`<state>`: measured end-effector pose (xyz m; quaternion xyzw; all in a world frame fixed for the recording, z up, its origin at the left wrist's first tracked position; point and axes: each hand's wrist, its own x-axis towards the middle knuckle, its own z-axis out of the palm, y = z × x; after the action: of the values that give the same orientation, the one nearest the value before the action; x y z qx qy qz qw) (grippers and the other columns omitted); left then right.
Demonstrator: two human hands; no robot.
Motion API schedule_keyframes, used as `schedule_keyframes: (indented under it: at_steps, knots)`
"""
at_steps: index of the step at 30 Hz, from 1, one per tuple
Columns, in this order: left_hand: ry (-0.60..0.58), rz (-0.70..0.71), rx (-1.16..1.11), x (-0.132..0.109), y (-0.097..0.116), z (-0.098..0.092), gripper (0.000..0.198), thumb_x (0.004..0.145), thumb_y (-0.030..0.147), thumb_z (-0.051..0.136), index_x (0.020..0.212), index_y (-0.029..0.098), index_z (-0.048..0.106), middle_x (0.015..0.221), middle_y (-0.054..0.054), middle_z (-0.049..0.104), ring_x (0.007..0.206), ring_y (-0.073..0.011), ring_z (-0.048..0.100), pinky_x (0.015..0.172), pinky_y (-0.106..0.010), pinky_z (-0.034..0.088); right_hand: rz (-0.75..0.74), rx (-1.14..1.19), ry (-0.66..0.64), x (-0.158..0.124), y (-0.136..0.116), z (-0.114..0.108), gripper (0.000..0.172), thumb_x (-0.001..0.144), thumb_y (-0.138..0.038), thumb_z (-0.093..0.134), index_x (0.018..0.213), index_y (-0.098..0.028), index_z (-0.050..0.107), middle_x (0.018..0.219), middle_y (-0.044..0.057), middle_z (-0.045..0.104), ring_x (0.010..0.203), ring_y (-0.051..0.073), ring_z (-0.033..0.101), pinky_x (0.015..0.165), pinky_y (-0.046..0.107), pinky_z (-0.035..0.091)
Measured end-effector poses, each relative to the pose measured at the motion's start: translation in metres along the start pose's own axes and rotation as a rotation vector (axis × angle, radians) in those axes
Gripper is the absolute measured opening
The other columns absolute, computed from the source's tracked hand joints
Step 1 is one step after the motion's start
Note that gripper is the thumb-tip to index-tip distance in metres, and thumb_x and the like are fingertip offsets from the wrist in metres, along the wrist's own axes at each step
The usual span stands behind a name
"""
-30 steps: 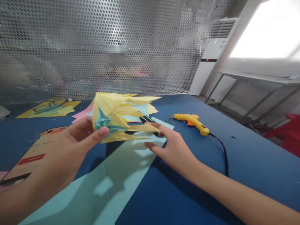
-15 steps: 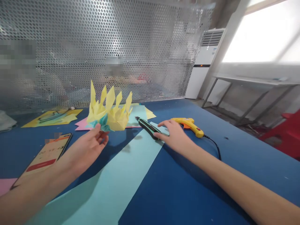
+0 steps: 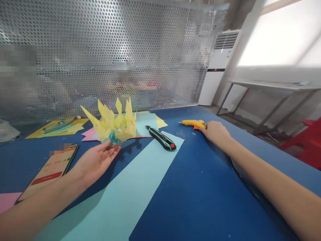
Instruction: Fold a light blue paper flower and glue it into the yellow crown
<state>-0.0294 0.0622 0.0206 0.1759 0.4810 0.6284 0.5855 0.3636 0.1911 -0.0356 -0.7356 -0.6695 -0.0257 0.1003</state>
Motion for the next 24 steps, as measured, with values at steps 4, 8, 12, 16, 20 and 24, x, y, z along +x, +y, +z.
schedule_keyframes:
  at_steps: [4, 8, 12, 16, 20, 24]
  knots:
    - [-0.058, -0.052, 0.013, -0.002, 0.007, 0.001, 0.033, 0.092, 0.035, 0.06, 0.12, 0.018, 0.057, 0.121, -0.008, 0.061, 0.1, -0.0219, 0.063, 0.083, -0.043, 0.055, -0.017, -0.04, 0.116, 0.002, -0.014, 0.006, 0.027, 0.096, -0.034, 0.055, 0.118, -0.02, 0.06, 0.123, 0.008, 0.06, 0.101, 0.021, 0.062, 0.086, 0.041, 0.054]
    - [-0.024, -0.136, 0.115, -0.004, 0.012, 0.0, 0.033, 0.092, 0.036, 0.06, 0.12, 0.018, 0.057, 0.121, -0.008, 0.061, 0.1, -0.0221, 0.063, 0.083, -0.043, 0.054, -0.01, -0.099, 0.252, -0.007, -0.024, 0.004, 0.028, 0.095, -0.034, 0.056, 0.119, -0.019, 0.059, 0.123, 0.008, 0.06, 0.102, 0.021, 0.062, 0.086, 0.042, 0.054]
    - [0.044, -0.135, 0.233, -0.009, 0.011, 0.002, 0.033, 0.092, 0.035, 0.06, 0.12, 0.018, 0.057, 0.122, -0.008, 0.06, 0.102, -0.0224, 0.063, 0.085, -0.044, 0.054, -0.032, -0.158, 0.411, -0.022, -0.039, -0.008, 0.033, 0.094, -0.034, 0.058, 0.123, -0.018, 0.057, 0.126, 0.01, 0.058, 0.106, 0.023, 0.06, 0.088, 0.045, 0.052]
    - [0.119, -0.1, 0.356, -0.02, 0.008, 0.005, 0.032, 0.091, 0.033, 0.061, 0.12, 0.019, 0.057, 0.127, -0.008, 0.058, 0.107, -0.0236, 0.06, 0.089, -0.046, 0.052, -0.199, -0.144, 0.412, -0.036, -0.06, -0.017, 0.028, 0.095, -0.035, 0.055, 0.119, -0.02, 0.059, 0.125, 0.009, 0.059, 0.105, 0.022, 0.06, 0.089, 0.043, 0.052]
    - [0.117, -0.099, 0.51, -0.044, 0.002, -0.005, 0.024, 0.082, 0.028, 0.07, 0.104, 0.019, 0.065, 0.129, -0.013, 0.06, 0.123, -0.0287, 0.054, 0.095, -0.041, 0.049, -0.373, -0.056, 0.388, -0.053, -0.082, -0.021, 0.027, 0.093, -0.035, 0.058, 0.113, -0.017, 0.061, 0.118, 0.008, 0.062, 0.103, 0.022, 0.061, 0.088, 0.044, 0.052]
    - [-0.229, 0.35, 0.802, -0.089, -0.021, -0.044, 0.032, 0.073, 0.023, 0.077, 0.104, 0.029, 0.071, 0.119, -0.008, 0.07, 0.119, -0.0298, 0.061, 0.091, -0.033, 0.053, -0.51, 0.037, 0.377, -0.071, -0.097, -0.025, 0.022, 0.095, -0.035, 0.055, 0.104, -0.017, 0.063, 0.111, 0.009, 0.064, 0.103, 0.023, 0.061, 0.09, 0.044, 0.049]
